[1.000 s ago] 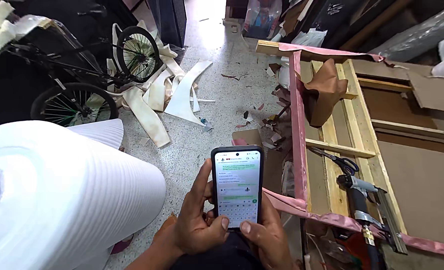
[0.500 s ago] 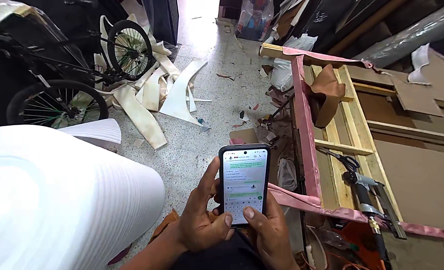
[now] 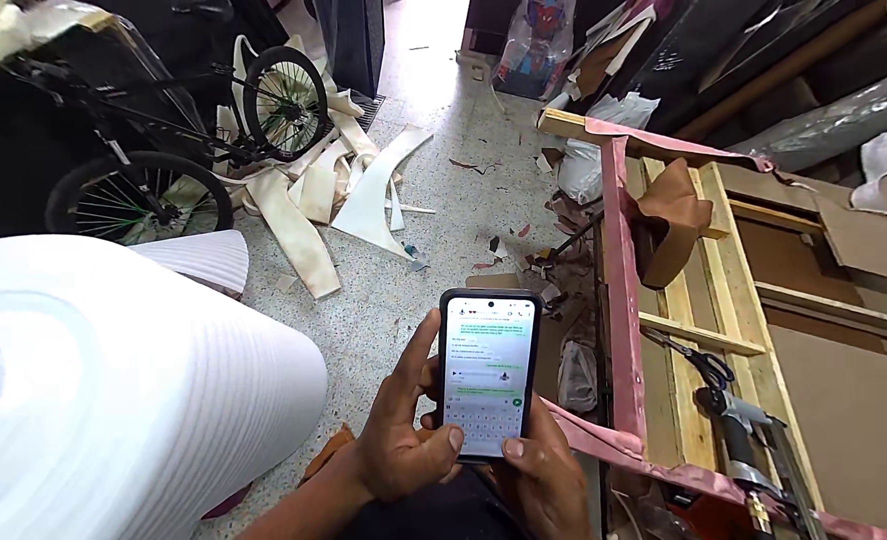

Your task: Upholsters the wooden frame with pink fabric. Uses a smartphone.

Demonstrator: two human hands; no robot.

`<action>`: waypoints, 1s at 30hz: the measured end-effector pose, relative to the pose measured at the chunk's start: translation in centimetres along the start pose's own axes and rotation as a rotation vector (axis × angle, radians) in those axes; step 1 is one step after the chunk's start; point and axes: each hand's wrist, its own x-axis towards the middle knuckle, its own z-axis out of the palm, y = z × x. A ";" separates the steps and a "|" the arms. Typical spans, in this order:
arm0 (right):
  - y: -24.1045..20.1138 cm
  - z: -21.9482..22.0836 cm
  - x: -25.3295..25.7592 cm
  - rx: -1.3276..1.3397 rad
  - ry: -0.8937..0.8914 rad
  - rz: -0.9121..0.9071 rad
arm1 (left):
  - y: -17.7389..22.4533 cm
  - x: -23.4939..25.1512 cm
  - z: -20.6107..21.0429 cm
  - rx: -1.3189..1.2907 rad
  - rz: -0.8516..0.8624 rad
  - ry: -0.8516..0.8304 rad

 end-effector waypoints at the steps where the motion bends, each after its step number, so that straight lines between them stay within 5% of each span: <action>1: -0.2 -0.3 -0.1 -0.009 0.005 0.002 | -0.1 0.1 0.3 -0.003 0.003 0.001; 19: -2.4 -3.2 -1.0 0.057 -0.026 0.019 | -1.2 0.5 3.5 0.052 -0.008 0.008; 30: -0.4 -1.0 2.3 0.029 0.003 0.168 | 0.4 -0.5 0.4 -0.013 0.006 0.137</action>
